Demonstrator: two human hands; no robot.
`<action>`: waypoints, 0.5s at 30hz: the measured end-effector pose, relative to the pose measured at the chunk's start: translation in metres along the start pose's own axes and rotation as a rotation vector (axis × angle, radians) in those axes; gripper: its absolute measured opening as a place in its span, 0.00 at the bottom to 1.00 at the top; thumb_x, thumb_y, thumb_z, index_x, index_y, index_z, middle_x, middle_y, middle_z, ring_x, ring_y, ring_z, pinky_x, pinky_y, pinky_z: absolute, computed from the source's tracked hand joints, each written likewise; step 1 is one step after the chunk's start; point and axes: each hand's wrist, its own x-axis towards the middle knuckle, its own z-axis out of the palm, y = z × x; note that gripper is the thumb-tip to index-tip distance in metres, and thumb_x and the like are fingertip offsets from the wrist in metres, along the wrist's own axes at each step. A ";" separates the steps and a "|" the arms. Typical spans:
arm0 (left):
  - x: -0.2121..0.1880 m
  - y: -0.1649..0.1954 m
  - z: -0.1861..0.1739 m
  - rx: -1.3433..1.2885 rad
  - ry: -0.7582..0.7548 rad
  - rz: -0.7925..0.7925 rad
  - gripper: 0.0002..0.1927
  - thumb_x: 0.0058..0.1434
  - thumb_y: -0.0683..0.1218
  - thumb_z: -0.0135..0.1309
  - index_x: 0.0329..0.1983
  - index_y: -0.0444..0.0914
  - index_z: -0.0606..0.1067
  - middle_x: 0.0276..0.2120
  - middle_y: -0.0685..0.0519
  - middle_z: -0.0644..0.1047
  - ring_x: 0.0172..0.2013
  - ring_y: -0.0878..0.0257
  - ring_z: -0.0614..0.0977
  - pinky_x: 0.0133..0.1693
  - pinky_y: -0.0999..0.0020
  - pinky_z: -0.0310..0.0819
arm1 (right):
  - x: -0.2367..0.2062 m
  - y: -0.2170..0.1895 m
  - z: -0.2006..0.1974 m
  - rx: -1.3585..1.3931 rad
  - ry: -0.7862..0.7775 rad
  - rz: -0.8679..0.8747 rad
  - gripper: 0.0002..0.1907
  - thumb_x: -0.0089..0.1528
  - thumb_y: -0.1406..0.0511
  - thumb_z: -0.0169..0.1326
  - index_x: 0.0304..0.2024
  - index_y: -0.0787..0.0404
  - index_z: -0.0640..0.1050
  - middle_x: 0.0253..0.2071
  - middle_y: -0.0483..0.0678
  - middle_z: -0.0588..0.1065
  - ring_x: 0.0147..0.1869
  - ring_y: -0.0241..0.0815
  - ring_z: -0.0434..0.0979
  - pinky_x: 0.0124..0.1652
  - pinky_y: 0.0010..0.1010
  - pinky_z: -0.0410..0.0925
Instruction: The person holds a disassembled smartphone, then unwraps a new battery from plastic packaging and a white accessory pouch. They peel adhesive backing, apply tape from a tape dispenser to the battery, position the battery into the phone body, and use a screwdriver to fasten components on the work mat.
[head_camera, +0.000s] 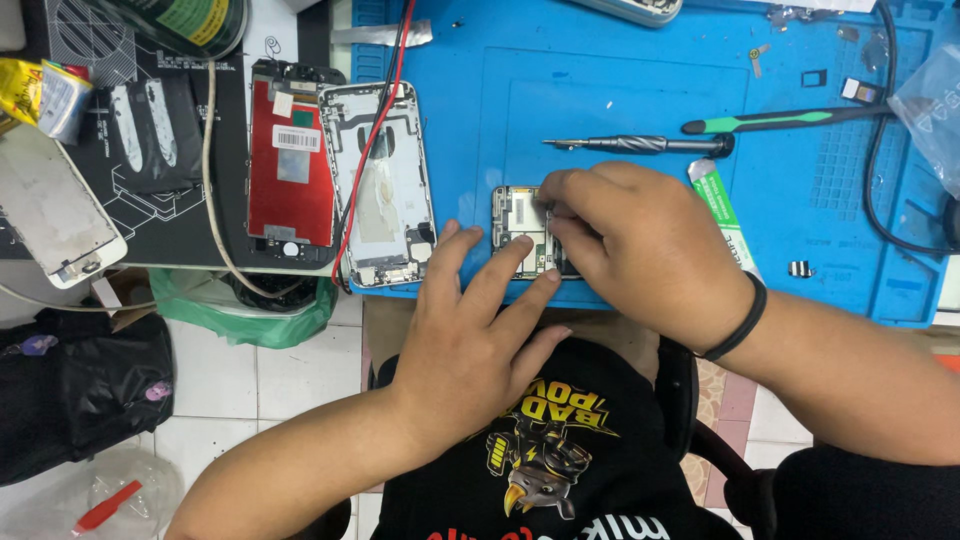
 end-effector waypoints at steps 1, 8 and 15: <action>0.000 0.000 -0.001 -0.004 -0.002 0.000 0.23 0.60 0.51 0.66 0.56 0.37 0.77 0.61 0.41 0.68 0.61 0.34 0.65 0.66 0.33 0.60 | 0.000 0.000 -0.002 0.023 -0.002 0.010 0.09 0.61 0.69 0.60 0.45 0.63 0.79 0.36 0.54 0.78 0.36 0.54 0.80 0.33 0.40 0.71; 0.002 -0.003 -0.007 -0.049 0.008 0.014 0.23 0.56 0.54 0.69 0.49 0.37 0.80 0.58 0.42 0.71 0.61 0.33 0.66 0.65 0.32 0.59 | -0.003 0.014 -0.048 -0.205 0.074 -0.049 0.09 0.64 0.68 0.62 0.47 0.62 0.80 0.41 0.51 0.78 0.44 0.53 0.80 0.41 0.40 0.71; 0.010 0.000 -0.011 -0.139 0.143 0.005 0.18 0.56 0.48 0.71 0.46 0.38 0.80 0.52 0.46 0.76 0.58 0.40 0.72 0.64 0.42 0.66 | 0.000 0.044 -0.057 -0.580 0.010 -0.214 0.10 0.58 0.65 0.64 0.42 0.60 0.84 0.35 0.49 0.78 0.39 0.53 0.77 0.39 0.43 0.70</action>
